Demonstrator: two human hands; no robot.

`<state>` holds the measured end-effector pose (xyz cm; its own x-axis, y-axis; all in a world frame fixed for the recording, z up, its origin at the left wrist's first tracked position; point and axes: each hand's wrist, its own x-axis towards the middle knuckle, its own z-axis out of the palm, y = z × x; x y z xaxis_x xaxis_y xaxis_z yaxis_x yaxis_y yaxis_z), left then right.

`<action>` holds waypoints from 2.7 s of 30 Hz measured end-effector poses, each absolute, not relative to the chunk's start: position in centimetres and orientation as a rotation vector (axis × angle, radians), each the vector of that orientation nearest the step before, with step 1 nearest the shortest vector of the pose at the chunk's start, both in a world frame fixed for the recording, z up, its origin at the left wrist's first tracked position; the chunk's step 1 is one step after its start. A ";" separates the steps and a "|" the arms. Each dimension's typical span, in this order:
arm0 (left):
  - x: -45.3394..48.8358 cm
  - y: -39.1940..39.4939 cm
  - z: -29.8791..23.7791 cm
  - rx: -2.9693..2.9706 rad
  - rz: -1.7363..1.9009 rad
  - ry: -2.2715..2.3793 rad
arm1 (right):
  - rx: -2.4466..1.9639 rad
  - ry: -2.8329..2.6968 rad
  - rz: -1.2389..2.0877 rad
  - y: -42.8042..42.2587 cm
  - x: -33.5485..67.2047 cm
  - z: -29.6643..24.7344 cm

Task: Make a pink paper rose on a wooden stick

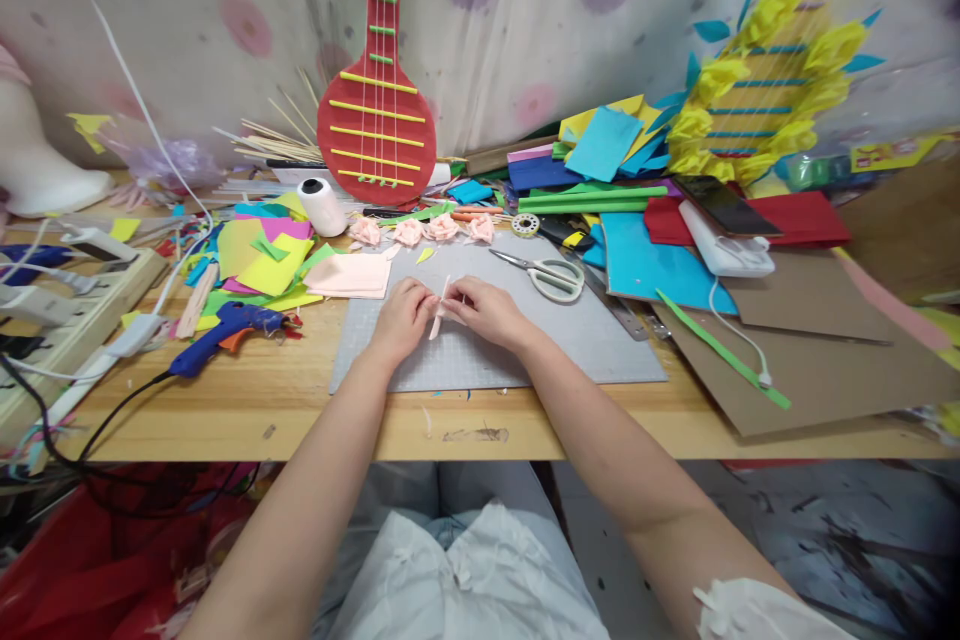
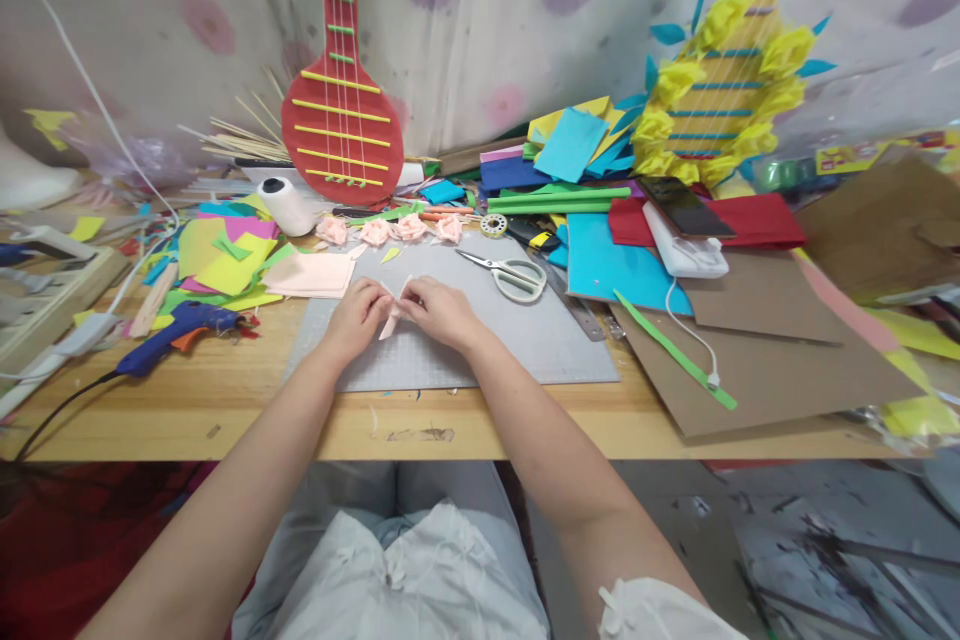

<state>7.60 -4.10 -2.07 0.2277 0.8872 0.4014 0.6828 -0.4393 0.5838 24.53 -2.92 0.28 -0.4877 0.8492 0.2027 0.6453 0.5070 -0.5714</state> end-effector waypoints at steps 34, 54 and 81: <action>7.7 -4.5 -1.5 2.007 1.186 1.355 | -1.147 -2.395 0.513 -2.7 25.1 0.8; 11.1 -5.4 -0.5 1.585 1.406 1.547 | -1.291 -2.161 -0.119 -3.3 23.1 0.5; 11.2 -4.8 0.2 0.773 1.290 1.168 | -1.048 -2.002 0.434 -2.1 24.5 0.8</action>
<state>11.20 -4.78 0.19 -0.1087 0.9706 -0.2147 -0.3097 0.1722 0.9351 24.51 -2.09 0.78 -0.3213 0.8009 0.5052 0.5198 0.5951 -0.6129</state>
